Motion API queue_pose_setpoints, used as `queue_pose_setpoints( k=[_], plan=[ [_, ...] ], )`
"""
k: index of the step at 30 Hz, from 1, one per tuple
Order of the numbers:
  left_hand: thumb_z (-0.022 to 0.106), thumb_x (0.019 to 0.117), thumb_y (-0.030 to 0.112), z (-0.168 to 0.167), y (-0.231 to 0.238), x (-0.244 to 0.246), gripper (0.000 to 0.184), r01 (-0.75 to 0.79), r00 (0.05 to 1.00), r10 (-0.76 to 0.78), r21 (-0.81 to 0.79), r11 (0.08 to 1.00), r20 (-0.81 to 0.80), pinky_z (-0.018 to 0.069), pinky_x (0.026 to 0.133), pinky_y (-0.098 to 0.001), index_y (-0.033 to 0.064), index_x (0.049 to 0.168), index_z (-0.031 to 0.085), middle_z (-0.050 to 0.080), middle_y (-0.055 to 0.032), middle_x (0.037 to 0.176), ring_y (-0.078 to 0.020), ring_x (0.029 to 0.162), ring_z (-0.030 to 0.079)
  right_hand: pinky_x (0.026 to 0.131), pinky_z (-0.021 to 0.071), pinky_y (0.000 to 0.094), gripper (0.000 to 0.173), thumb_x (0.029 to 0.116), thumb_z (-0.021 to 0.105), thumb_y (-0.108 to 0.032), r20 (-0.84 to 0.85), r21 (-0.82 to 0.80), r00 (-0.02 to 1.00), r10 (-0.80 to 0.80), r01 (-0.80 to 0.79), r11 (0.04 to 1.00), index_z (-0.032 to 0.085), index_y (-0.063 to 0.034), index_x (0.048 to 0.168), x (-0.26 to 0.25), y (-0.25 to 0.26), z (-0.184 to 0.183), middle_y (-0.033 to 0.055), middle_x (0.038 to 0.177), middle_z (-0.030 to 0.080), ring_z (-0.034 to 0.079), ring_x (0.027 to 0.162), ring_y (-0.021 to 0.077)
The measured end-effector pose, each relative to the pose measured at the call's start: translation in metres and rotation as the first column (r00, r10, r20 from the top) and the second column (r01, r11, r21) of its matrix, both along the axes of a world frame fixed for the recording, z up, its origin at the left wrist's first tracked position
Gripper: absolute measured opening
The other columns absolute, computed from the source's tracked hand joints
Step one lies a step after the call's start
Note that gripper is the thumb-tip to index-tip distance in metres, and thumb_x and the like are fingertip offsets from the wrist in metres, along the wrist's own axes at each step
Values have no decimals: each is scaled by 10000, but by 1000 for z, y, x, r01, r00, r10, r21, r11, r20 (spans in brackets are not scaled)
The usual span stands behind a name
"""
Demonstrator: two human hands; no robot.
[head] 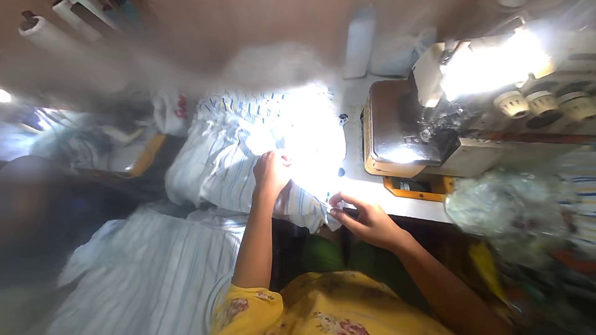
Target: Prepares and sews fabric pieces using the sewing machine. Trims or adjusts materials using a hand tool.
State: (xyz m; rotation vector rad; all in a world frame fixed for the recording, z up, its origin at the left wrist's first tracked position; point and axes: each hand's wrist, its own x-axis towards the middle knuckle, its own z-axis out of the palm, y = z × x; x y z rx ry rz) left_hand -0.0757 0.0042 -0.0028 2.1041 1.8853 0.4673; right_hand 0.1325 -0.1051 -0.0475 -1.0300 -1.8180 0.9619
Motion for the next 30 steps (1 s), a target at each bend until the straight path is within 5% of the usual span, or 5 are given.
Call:
queue_pose_setpoints(
  k=[5,12,19,24,30],
  plan=[
    [671,949,93,-8,20,-9,173,-9,956,16,-26,1000,293,535,842,-475,-49,1025,735,720,-194,980,-280,900,685,804,470,113,173,976,596,-172,-166,-170,986,10,-39,985,670,-19,1008,3,2,5,-46,934,633,564,878,-84],
    [543,1032,146,9,42,10,168,-217,486,271,-186,958,831,484,579,-189,56,921,630,583,43,721,-14,617,552,707,467,91,171,957,620,-172,-216,-67,974,-66,52,996,673,-10,966,12,0,-1,-59,865,631,549,763,-94],
    [658,944,75,28,57,61,169,103,918,-171,202,974,357,530,884,-424,-68,995,731,721,-205,967,-257,912,690,649,464,88,178,940,607,-131,-218,181,942,-256,296,938,663,24,873,27,-20,0,-7,765,629,544,685,-71],
    [694,844,-7,35,12,74,123,409,888,-446,248,878,114,542,815,-531,-40,957,732,722,-198,918,-340,882,703,576,419,160,178,917,586,-167,47,229,999,-18,7,973,694,-36,863,44,-42,4,33,706,573,524,634,44],
    [752,778,48,14,-31,66,51,446,859,-509,579,682,-62,520,719,-432,8,759,728,683,-129,731,-285,720,671,577,450,179,173,906,629,-156,103,403,933,-344,277,872,765,-49,893,28,-15,9,50,710,638,566,630,82]
  ],
)
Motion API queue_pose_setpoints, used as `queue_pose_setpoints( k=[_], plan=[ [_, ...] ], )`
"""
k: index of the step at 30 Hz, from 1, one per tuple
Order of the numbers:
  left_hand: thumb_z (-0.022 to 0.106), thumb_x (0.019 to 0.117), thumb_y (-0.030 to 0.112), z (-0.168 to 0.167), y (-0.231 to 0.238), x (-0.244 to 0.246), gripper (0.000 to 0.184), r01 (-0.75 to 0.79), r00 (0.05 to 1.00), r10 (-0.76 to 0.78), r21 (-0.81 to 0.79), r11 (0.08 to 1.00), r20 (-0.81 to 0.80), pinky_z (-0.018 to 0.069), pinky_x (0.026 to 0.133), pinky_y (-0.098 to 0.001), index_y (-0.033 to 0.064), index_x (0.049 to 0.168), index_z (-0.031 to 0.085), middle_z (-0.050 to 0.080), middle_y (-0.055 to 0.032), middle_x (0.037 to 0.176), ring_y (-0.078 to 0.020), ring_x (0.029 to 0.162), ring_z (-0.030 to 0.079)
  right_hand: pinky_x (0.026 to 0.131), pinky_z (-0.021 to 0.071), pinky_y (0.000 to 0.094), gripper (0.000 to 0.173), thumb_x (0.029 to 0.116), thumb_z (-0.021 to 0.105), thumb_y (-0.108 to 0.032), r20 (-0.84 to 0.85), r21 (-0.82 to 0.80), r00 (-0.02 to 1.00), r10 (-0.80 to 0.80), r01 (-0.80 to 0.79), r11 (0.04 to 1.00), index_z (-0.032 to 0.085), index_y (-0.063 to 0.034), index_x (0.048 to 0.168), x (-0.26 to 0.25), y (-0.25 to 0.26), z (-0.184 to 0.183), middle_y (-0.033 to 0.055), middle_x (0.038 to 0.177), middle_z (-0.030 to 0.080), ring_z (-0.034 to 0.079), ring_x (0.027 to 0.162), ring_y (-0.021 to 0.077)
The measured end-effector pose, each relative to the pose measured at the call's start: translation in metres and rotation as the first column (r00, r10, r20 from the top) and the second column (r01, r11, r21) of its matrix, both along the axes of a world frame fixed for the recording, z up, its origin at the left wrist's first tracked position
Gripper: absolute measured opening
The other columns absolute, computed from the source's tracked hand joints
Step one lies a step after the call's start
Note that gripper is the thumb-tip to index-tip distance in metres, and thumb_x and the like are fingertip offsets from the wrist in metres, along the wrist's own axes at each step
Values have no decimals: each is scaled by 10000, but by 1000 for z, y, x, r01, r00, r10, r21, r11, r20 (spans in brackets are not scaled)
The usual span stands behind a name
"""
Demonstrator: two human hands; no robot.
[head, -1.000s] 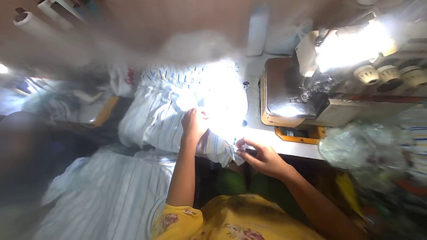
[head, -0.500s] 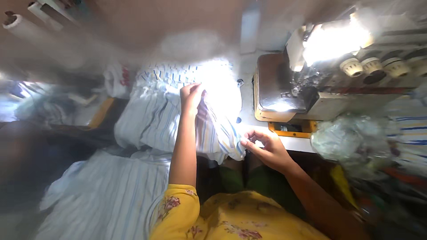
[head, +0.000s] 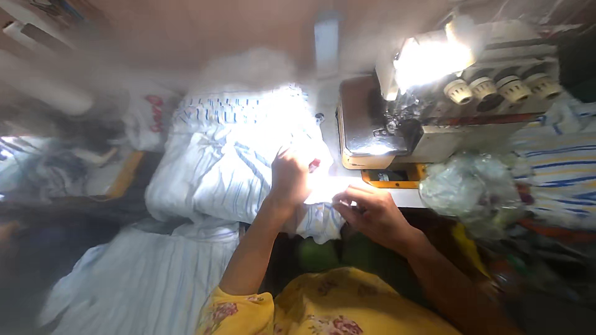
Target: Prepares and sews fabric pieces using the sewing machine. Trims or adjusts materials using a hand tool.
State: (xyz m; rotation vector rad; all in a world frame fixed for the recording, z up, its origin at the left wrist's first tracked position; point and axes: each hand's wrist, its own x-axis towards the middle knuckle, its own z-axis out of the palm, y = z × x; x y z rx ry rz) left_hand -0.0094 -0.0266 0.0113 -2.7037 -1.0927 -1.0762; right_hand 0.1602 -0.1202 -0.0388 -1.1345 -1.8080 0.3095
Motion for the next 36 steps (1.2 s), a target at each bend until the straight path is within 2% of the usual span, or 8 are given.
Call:
queue_pose_setpoints(
  k=[5,13,17,23,26,30,34,36],
  plan=[
    [714,821,148,-3,-8,-8,126,75,997,-74,-51,996,14,499,794,-408,29,803,750,714,-104,809,-255,826,677,630,458,183,158,892,648,-122,-102,142,978,-181,194,971,772,-25,900,-16,26,-4,76,746,657,579,683,100],
    [653,857,122,2,-14,-10,143,92,996,-91,-24,996,17,514,775,-389,16,858,748,707,-117,853,-254,843,675,605,468,159,117,872,684,-101,-183,177,955,-233,265,948,747,-4,888,-22,34,-2,90,794,688,603,680,71],
    [641,865,125,4,-15,-9,140,98,995,-97,-11,995,20,498,771,-372,38,854,751,690,-88,826,-235,842,658,603,488,163,180,892,675,-102,-181,139,952,-247,273,952,744,18,1006,-22,33,3,97,811,693,618,674,77],
    [649,892,188,-4,-33,-22,174,18,964,-7,-40,999,265,492,860,-313,48,964,724,672,-87,957,-182,954,618,610,475,117,125,883,665,-55,-226,172,948,-223,264,949,761,10,928,-16,36,9,93,817,694,609,693,29],
    [627,937,393,-21,-44,-28,334,-54,988,72,-129,990,134,448,905,-456,101,977,785,663,-137,1090,-298,1066,585,627,473,105,130,883,649,-46,-251,196,944,-212,264,944,750,26,920,-16,38,9,96,803,680,604,700,17],
    [553,957,557,-24,-49,-35,512,-157,987,156,-25,987,-36,432,966,-568,117,814,771,711,-154,1112,-368,1149,623,646,461,96,161,926,620,-72,-243,233,934,-262,318,919,740,34,932,-15,39,7,100,798,662,582,695,16],
    [599,999,442,0,-59,-49,339,-198,980,193,182,963,41,246,1134,-556,194,833,760,713,-72,1005,-289,1215,576,672,464,99,179,933,599,-77,-282,225,924,-258,325,919,723,52,936,-14,35,3,114,822,652,576,720,22],
    [624,1010,351,7,-61,-55,205,-115,988,95,167,979,123,247,1147,-470,219,937,762,714,-10,983,-184,1186,587,697,473,89,167,920,612,-69,-332,220,914,-233,316,923,715,63,930,-16,31,6,109,844,662,588,755,4]
  ],
)
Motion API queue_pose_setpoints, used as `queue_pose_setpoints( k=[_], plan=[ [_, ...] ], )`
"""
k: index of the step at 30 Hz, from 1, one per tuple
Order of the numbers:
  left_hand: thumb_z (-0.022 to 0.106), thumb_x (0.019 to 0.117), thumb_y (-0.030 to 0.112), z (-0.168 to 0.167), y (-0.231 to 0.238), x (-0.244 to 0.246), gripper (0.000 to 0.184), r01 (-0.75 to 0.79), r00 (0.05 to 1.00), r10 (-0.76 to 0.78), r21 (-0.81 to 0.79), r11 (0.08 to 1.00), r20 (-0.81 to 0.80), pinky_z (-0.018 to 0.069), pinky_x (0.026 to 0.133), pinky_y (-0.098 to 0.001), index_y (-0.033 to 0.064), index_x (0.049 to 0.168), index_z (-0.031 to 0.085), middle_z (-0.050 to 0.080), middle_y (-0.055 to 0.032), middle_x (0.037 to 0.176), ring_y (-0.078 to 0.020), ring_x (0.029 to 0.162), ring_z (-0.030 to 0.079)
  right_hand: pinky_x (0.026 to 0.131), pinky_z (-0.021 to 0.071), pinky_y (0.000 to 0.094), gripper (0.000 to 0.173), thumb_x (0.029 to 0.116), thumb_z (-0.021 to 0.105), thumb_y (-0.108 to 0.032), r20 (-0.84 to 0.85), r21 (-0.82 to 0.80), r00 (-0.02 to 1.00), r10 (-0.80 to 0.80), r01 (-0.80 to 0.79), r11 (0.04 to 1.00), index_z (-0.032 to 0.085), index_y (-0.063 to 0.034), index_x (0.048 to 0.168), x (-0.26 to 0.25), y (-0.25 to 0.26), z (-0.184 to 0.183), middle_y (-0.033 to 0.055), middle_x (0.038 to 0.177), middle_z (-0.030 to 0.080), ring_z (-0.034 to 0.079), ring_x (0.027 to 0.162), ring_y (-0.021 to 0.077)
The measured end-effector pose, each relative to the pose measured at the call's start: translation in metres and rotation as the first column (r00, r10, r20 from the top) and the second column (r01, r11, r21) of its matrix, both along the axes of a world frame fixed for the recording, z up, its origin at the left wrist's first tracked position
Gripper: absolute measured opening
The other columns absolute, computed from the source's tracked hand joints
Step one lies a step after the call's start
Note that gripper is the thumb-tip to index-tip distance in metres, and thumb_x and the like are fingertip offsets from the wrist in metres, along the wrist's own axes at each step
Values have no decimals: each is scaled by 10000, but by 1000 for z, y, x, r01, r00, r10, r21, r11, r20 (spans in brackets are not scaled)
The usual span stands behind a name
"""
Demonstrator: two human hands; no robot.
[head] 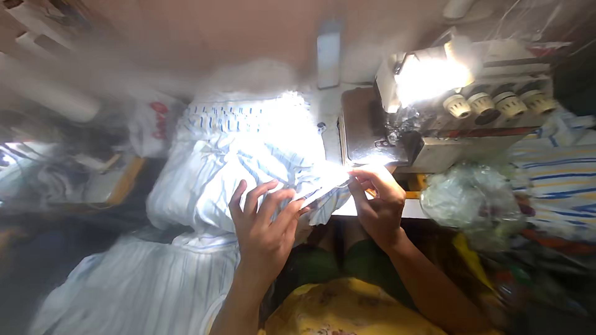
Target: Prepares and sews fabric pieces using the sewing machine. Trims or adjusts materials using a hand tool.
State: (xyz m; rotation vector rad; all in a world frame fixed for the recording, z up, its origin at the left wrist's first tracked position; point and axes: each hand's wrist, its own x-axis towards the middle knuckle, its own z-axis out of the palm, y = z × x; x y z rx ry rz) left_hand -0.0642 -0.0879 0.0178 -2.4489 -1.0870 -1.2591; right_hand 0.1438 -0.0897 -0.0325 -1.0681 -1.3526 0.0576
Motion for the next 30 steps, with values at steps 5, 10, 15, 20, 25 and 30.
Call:
queue_pose_setpoints(
  k=[5,10,15,20,25,30],
  plan=[
    [726,942,238,0,5,8,154,189,899,-152,-52,981,412,269,1221,-382,191,1059,636,709,126,995,26,1066,638,741,490,66,127,913,642,-40,-88,55,996,26,-22,998,696,75,909,0,-10,9,87,857,664,602,787,-46],
    [695,891,4,-5,15,53,434,352,573,-161,-64,934,804,560,910,-180,230,1195,483,727,191,1026,28,978,690,755,503,66,122,918,636,-43,-124,50,991,53,-47,998,674,72,921,3,-17,4,66,875,662,610,813,-58],
    [633,893,-57,-1,29,86,488,565,450,-151,-150,811,880,563,751,-168,164,1265,409,714,131,950,21,819,671,684,505,97,154,900,620,-73,-104,-83,988,113,-122,989,670,72,912,21,-24,-11,82,845,670,611,747,-24],
    [712,830,20,-8,27,95,509,540,761,-295,-311,782,578,564,805,-187,-75,1253,443,719,-9,883,3,848,682,817,523,118,333,977,615,-284,5,-78,998,57,-57,995,698,31,1044,56,-31,-6,82,994,685,634,917,-21],
    [686,822,16,-12,21,97,433,525,834,-354,-410,746,423,541,818,-169,-125,1193,514,742,-91,892,-29,863,701,715,510,116,187,890,659,-144,190,-49,978,92,-84,995,739,19,933,50,-31,13,121,871,719,645,775,41],
    [684,844,34,-10,21,92,398,515,847,-376,-407,754,376,534,809,-155,-113,1171,511,737,-96,886,-25,854,697,665,488,111,136,877,647,-102,290,-62,956,51,-34,997,744,-7,875,49,-27,19,100,810,719,633,709,47]
  ],
)
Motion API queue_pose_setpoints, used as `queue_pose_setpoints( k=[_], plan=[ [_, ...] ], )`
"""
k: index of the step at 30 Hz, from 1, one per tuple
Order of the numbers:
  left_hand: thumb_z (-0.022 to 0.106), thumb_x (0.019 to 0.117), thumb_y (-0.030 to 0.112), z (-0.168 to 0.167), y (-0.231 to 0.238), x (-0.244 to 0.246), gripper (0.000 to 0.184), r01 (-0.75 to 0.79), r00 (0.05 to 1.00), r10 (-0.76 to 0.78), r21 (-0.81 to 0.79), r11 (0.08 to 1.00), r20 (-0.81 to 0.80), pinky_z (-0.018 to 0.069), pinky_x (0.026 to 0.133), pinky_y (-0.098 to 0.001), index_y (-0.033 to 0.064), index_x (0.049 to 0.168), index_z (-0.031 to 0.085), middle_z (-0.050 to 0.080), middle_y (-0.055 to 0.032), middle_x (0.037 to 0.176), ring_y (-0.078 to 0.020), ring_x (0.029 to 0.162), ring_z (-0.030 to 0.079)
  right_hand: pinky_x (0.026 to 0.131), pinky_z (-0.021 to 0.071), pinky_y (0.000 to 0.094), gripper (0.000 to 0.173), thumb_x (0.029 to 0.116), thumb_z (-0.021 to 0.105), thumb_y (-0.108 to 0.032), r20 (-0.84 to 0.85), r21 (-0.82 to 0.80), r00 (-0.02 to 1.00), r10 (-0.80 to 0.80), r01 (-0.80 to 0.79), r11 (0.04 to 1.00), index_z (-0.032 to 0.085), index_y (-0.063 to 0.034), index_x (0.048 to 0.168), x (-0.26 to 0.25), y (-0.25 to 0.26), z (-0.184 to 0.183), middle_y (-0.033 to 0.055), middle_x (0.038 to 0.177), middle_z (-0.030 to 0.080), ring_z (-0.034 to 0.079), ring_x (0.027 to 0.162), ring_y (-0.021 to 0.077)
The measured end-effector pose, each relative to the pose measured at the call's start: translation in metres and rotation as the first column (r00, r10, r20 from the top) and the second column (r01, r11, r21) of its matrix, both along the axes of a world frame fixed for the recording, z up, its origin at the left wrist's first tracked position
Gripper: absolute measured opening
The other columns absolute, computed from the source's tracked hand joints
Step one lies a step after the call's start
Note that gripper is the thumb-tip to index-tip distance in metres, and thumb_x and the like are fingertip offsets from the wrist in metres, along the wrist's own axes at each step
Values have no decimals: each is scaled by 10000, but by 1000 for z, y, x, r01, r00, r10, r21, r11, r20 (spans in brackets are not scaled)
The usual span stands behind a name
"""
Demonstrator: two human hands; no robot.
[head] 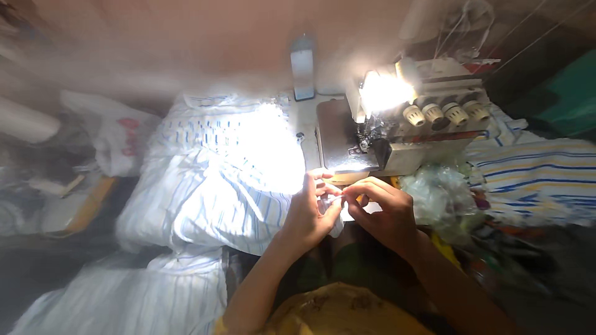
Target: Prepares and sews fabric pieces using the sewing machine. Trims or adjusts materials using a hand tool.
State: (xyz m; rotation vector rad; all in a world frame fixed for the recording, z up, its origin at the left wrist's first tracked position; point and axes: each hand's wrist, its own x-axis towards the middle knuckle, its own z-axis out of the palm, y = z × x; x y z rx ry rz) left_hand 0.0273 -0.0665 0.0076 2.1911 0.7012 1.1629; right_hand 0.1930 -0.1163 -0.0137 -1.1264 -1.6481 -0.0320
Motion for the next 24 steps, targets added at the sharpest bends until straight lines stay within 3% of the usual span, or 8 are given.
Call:
queue_pose_setpoints(
  k=[7,13,15,18,20,24],
  plan=[
    [680,864,27,0,1,-4,408,23,998,-23,-4,1000,-52,557,808,-179,-70,1218,502,743,-78,900,-42,856,713,513,448,251,196,927,611,-174,210,33,977,-40,34,999,726,-58,819,7,7,1,68,678,654,601,591,140],
    [690,861,35,-3,-1,-5,371,34,999,-33,31,999,-23,542,803,-144,-100,1152,503,721,-84,891,-4,846,686,442,405,315,235,911,589,-151,311,117,940,-143,111,987,652,-45,711,13,11,6,80,606,586,564,514,194],
    [698,838,30,-2,-2,-7,400,4,1000,-4,19,1000,-8,536,787,-135,-87,1153,480,716,-66,885,13,836,677,474,441,297,195,881,600,-131,261,104,952,-162,139,985,657,-29,725,26,12,5,90,634,613,587,548,183],
    [702,841,35,-2,-2,-7,416,-13,1000,13,6,1000,-13,538,791,-140,-92,1168,478,724,-65,880,12,840,684,543,462,214,156,885,620,-125,184,77,981,-63,50,996,707,-24,802,28,8,9,86,711,664,593,608,117],
    [702,847,37,-3,-2,-4,417,-8,1000,8,14,1000,-21,539,795,-138,-103,1173,481,724,-74,891,8,848,686,529,474,226,186,906,618,-173,200,55,980,-11,0,998,727,-38,838,20,6,7,80,727,683,610,601,119],
    [684,851,36,-3,-3,-2,390,-10,998,12,45,999,-54,531,792,-130,-113,1159,496,722,-89,881,2,834,684,464,412,269,205,922,594,-164,298,77,954,-27,4,997,704,-53,790,9,9,4,67,643,627,567,532,154]
  ],
)
